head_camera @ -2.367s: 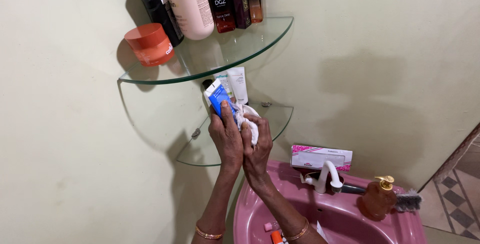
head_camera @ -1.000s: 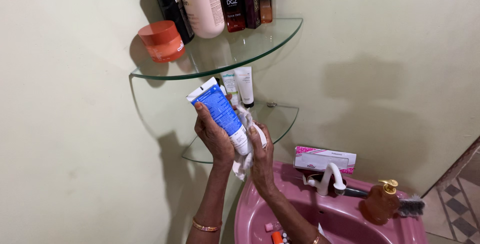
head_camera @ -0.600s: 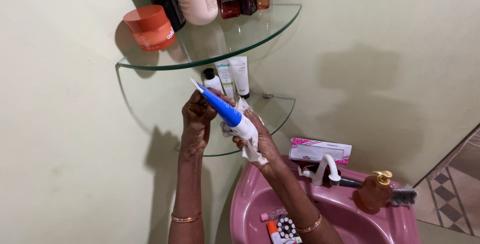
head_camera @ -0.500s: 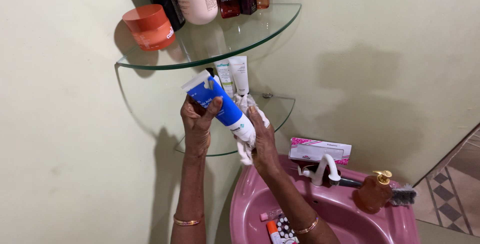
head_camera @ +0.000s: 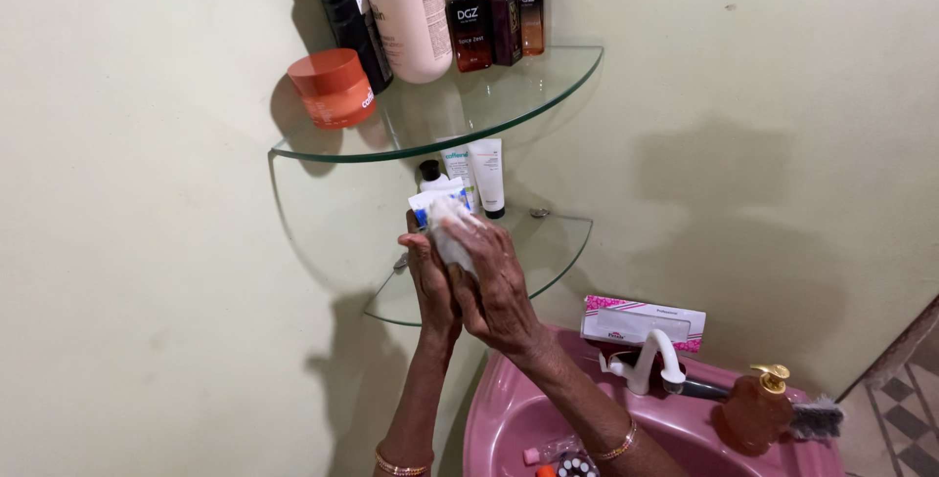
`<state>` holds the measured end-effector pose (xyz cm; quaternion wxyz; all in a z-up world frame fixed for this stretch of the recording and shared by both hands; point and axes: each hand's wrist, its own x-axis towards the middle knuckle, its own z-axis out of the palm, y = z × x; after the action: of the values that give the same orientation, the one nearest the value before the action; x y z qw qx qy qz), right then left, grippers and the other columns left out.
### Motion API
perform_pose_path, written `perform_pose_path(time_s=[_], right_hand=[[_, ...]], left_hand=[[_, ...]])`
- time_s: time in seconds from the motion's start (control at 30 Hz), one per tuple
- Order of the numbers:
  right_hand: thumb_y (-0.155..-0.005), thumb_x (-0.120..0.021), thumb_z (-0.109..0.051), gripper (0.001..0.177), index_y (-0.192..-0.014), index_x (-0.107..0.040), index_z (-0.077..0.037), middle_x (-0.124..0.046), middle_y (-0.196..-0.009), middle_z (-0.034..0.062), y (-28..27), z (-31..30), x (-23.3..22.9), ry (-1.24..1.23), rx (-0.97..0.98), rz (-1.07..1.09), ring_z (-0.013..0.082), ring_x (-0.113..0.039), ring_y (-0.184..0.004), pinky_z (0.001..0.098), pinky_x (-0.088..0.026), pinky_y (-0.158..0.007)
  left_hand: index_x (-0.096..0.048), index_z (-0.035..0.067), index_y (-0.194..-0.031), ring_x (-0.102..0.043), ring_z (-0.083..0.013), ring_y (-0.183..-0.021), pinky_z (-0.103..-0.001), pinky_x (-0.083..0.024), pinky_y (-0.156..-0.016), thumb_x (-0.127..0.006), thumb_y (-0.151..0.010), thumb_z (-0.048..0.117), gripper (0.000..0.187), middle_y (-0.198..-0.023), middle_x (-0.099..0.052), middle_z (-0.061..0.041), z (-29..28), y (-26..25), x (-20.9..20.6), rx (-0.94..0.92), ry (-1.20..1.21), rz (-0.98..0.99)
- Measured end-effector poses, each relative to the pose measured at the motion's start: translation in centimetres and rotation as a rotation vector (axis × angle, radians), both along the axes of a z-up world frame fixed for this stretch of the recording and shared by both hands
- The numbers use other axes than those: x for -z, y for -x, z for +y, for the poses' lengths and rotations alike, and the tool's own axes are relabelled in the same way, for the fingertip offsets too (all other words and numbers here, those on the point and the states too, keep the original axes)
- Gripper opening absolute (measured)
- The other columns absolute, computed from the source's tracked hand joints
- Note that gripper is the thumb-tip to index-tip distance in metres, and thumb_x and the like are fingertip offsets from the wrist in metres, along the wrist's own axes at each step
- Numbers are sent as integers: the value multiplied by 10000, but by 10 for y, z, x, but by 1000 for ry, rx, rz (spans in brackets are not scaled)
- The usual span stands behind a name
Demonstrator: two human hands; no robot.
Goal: The person wipes several cosmetic bottles and tubes with a white cloth, then places them on a glass corner shelf above a pink sink. The items include white, blue, orange, and dark-colored containers handled one at a time.
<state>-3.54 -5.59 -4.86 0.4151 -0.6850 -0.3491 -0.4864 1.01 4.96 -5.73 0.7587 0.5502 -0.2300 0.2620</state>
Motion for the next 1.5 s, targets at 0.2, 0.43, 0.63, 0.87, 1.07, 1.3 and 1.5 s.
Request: perform_pose_path(time_s=[0.2, 0.43, 0.63, 0.87, 1.07, 1.3, 1.5], right_hand=[[-801, -617, -57, 612, -1409, -547, -63, -619, -1336, 158, 14, -7, 12, 189, -43, -41, 401, -526, -1279, 526, -439, -1127], [-919, -603, -66, 475, -1394, -584, -88, -563, -1442, 136, 12, -3, 1, 188, -34, 4, 361, -496, -1366, 510, -383, -1207], [-942, -613, -56, 470, -1410, -570, -60, -451, -1554, 167, -6, 8, -25, 58, -71, 105, 390, -403, -1480, 527, -314, -1258], [-856, -652, -30, 525, -1369, -564, -100, -457, -1493, 183, 0, 14, 29, 159, 36, 16, 426, -399, -1453, 553, -387, -1209], [-979, -592, -105, 289, -1266, -586, -79, -542, -1371, 188, -7, 18, 60, -157, 105, -38, 364, -538, -1341, 487, -472, -1123], [-1126, -377, -399, 465, -1096, -583, 17, -621, -1049, 180, -20, 30, 54, -1012, -247, 342, 229, -612, -978, 408, -511, -912], [-1057, -347, -425, 461, -1131, -576, -32, -665, -1015, 158, 4, 7, 17, -977, -357, 713, 221, -649, -867, 417, -553, -778]], left_hand=[[-435, 63, -1441, -668, -239, -947, -372, -565, -814, -203, -1013, 697, 799, -1133, -650, -203, 12, -5, 8, 414, 253, -2], [-416, 33, -1475, -602, -239, -1130, -388, -533, -974, -182, -999, 755, 896, -1293, -554, -181, 14, -19, 20, 283, 210, 53], [-420, 78, -1482, -537, -186, -1331, -348, -477, -1114, -144, -954, 744, 893, -1459, -493, -97, 17, -37, 23, 198, 92, -7], [-509, 11, -1218, -683, -207, -889, -352, -582, -728, -486, -1121, 386, 388, -1062, -648, -161, 29, -35, -10, 99, 237, 20], [-583, -35, -1138, -711, -202, -761, -317, -584, -677, -378, -1092, 445, 524, -927, -725, -168, 13, -15, -26, 56, 267, -38], [-592, -63, -1162, -708, -197, -813, -319, -593, -736, -427, -1101, 444, 537, -951, -709, -154, -7, 1, -28, 39, 446, 35], [-587, -29, -1181, -676, -183, -780, -316, -569, -699, -493, -1076, 407, 458, -955, -717, -159, 8, 14, -40, -61, 254, 28]])
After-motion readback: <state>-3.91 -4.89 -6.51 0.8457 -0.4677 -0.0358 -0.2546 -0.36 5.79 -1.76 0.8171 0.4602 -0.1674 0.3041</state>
